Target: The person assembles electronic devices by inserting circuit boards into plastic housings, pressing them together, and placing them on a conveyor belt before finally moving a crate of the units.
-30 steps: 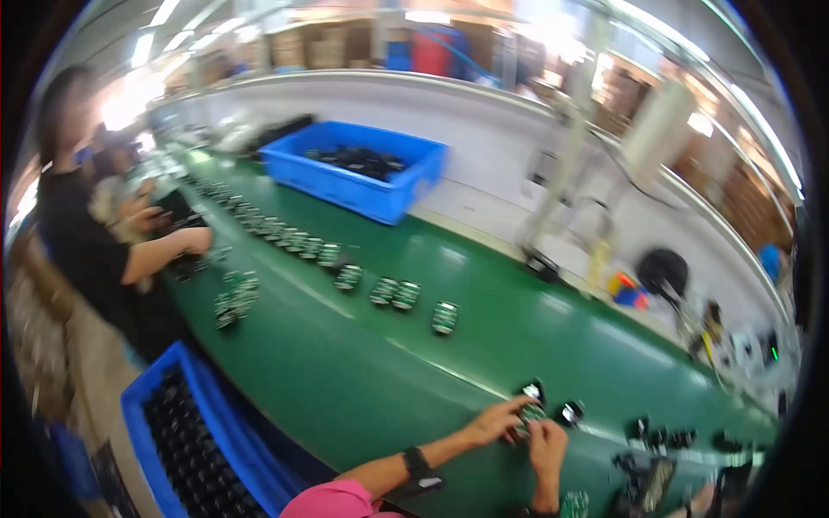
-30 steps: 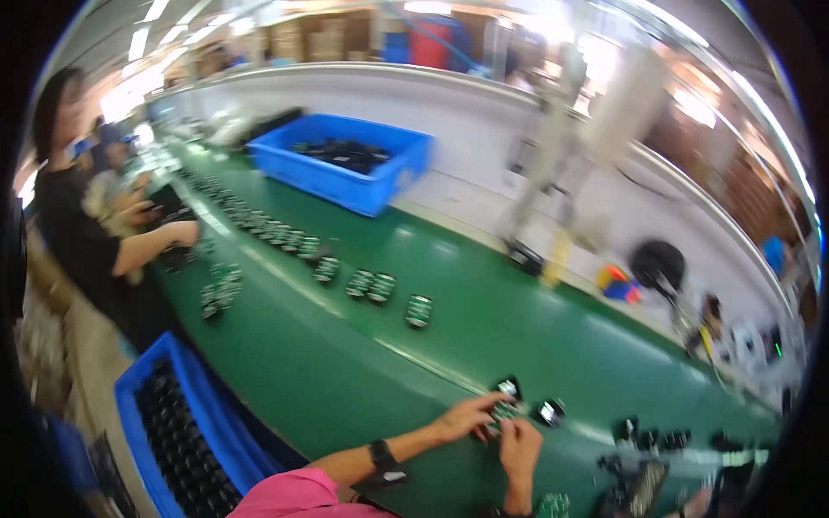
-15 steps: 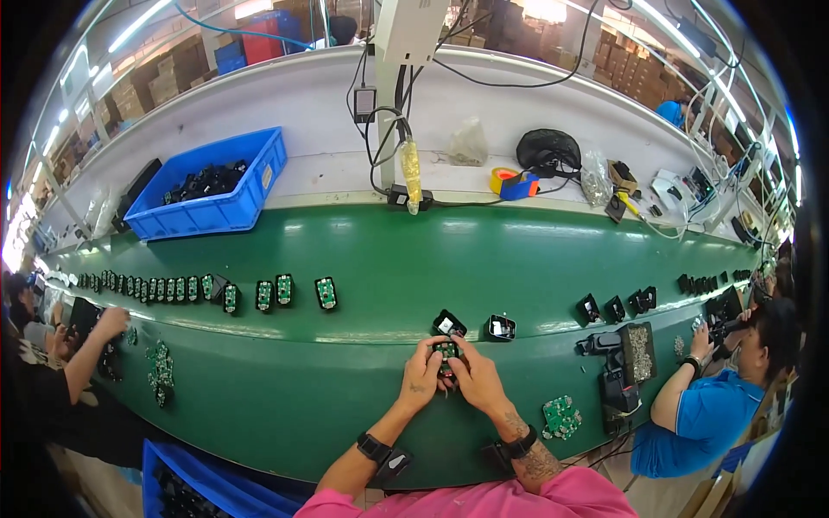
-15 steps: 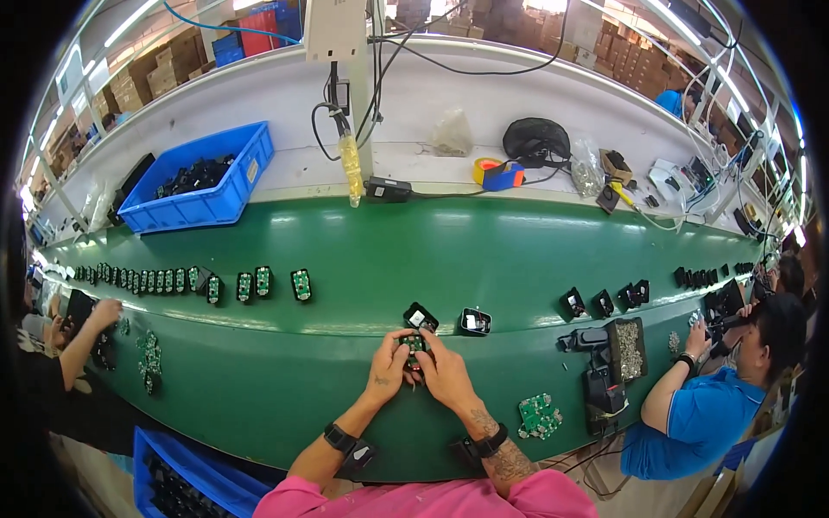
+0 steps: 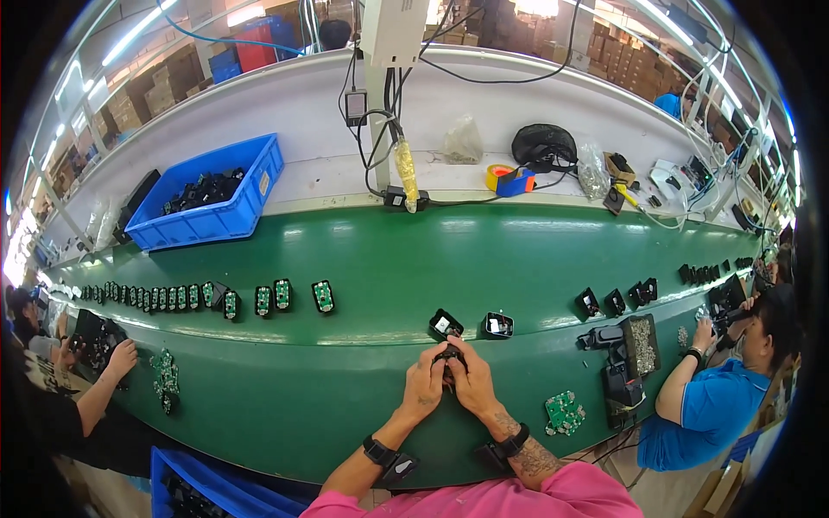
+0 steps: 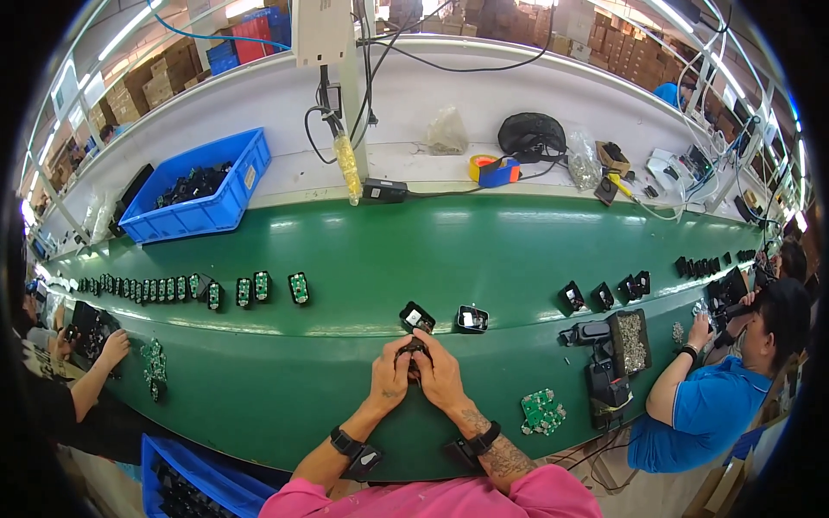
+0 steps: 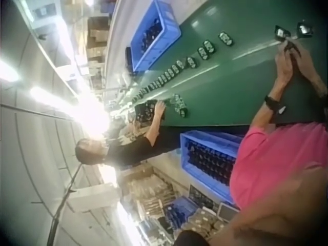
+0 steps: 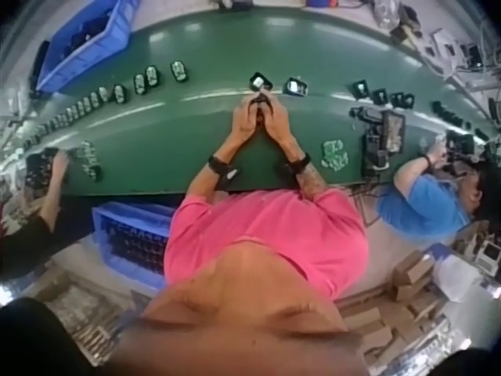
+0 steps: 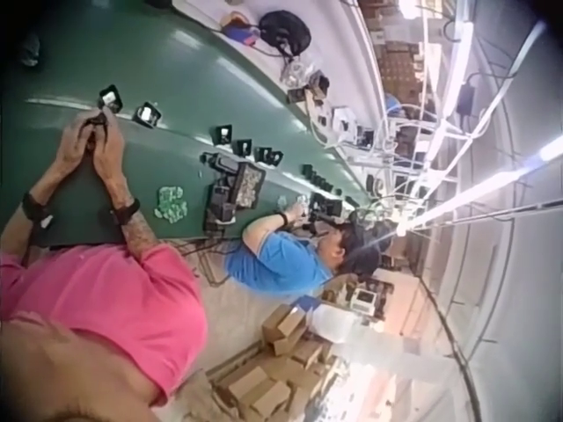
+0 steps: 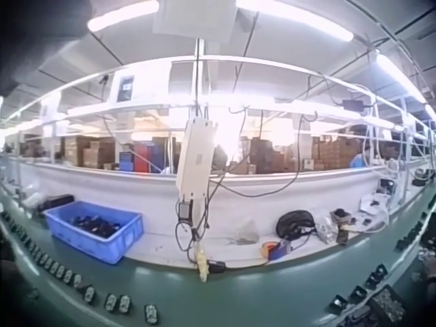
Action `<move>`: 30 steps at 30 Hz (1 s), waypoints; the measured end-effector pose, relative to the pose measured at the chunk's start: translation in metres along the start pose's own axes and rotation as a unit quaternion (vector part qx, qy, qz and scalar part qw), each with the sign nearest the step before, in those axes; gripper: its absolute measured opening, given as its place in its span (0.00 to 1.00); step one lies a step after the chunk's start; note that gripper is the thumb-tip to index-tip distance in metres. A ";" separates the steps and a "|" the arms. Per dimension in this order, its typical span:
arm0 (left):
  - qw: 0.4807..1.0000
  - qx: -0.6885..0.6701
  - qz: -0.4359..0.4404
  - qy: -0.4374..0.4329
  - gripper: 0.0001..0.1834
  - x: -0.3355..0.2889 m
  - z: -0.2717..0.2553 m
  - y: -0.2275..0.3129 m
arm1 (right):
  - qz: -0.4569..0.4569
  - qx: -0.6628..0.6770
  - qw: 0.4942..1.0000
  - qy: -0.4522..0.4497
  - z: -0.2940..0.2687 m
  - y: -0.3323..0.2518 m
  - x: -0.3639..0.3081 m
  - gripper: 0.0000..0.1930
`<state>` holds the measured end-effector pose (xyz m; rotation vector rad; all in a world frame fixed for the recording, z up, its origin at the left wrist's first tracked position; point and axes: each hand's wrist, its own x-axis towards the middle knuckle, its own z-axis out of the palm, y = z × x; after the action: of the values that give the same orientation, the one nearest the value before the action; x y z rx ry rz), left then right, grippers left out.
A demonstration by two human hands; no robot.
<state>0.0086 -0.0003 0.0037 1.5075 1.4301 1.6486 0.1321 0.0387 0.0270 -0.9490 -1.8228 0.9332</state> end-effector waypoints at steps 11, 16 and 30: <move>0.974 -0.070 -0.213 0.034 0.10 0.011 -0.017 -0.026 | 0.045 0.089 0.991 -0.092 -0.008 -0.008 0.000 0.36; 0.971 0.032 -0.234 -0.034 0.15 0.021 -0.015 -0.010 | 0.022 0.030 0.999 -0.026 -0.003 0.011 -0.009 0.35; 0.964 -0.061 -0.183 -0.183 0.22 0.014 -0.030 -0.013 | -0.002 -0.016 0.999 -0.028 -0.017 0.007 -0.014 0.29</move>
<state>-0.0265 0.0052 0.0022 1.3005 1.2817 1.1460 0.1544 0.0329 0.0220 -0.9468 -1.8912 0.9396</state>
